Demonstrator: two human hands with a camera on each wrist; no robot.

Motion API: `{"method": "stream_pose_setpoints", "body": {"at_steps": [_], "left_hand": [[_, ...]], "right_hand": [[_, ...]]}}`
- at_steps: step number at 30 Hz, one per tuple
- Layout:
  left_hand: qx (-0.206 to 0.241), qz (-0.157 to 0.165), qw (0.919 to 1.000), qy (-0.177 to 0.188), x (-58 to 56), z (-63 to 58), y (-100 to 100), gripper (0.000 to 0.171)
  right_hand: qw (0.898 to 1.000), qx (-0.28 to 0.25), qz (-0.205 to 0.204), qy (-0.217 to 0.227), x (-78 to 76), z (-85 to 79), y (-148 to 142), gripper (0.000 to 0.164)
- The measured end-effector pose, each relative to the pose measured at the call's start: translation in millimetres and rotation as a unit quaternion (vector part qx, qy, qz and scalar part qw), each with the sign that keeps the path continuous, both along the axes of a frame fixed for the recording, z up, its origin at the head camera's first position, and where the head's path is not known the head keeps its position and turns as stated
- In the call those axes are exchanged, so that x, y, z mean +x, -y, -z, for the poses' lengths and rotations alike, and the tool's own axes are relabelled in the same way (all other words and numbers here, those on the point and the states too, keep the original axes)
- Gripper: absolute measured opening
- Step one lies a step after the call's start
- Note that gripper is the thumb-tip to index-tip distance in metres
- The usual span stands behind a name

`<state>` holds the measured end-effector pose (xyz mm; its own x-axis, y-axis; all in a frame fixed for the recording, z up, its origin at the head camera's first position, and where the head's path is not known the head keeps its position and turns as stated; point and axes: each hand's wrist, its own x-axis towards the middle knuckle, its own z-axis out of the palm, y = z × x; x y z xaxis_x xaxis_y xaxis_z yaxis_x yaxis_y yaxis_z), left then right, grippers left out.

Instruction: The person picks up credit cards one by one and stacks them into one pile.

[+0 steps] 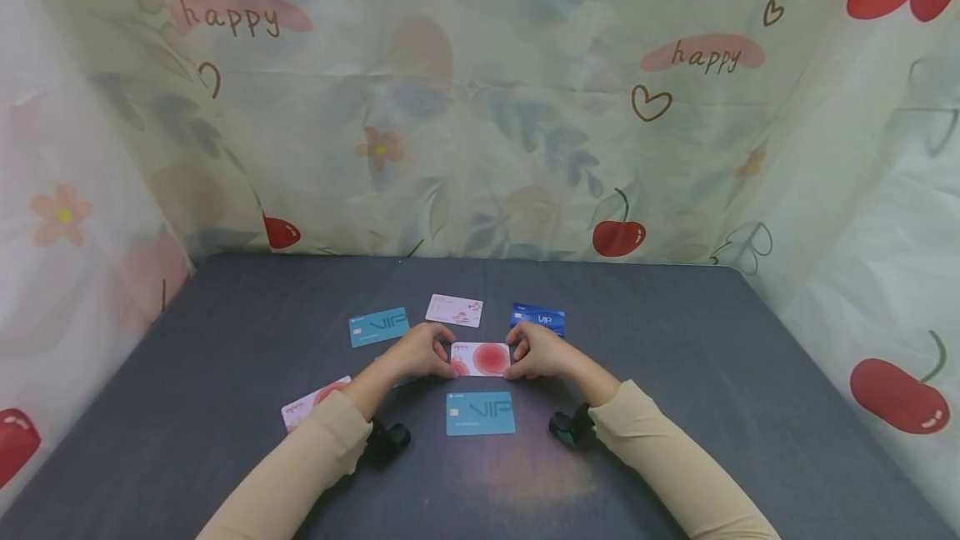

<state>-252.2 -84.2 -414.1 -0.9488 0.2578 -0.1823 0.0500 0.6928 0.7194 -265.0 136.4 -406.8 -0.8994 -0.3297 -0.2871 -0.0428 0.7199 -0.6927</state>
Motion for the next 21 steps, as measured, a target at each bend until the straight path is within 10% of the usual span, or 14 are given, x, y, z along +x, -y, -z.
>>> {"method": "stream_pose_setpoints", "body": {"at_steps": [21], "left_hand": [[-0.004, -0.012, 0.9998, -0.017, 4.6, -2.8, -4.4, 0.047]], "right_hand": [[1.0, -0.023, 0.008, -0.004, 1.2, 1.1, 1.0, 0.048]]}}
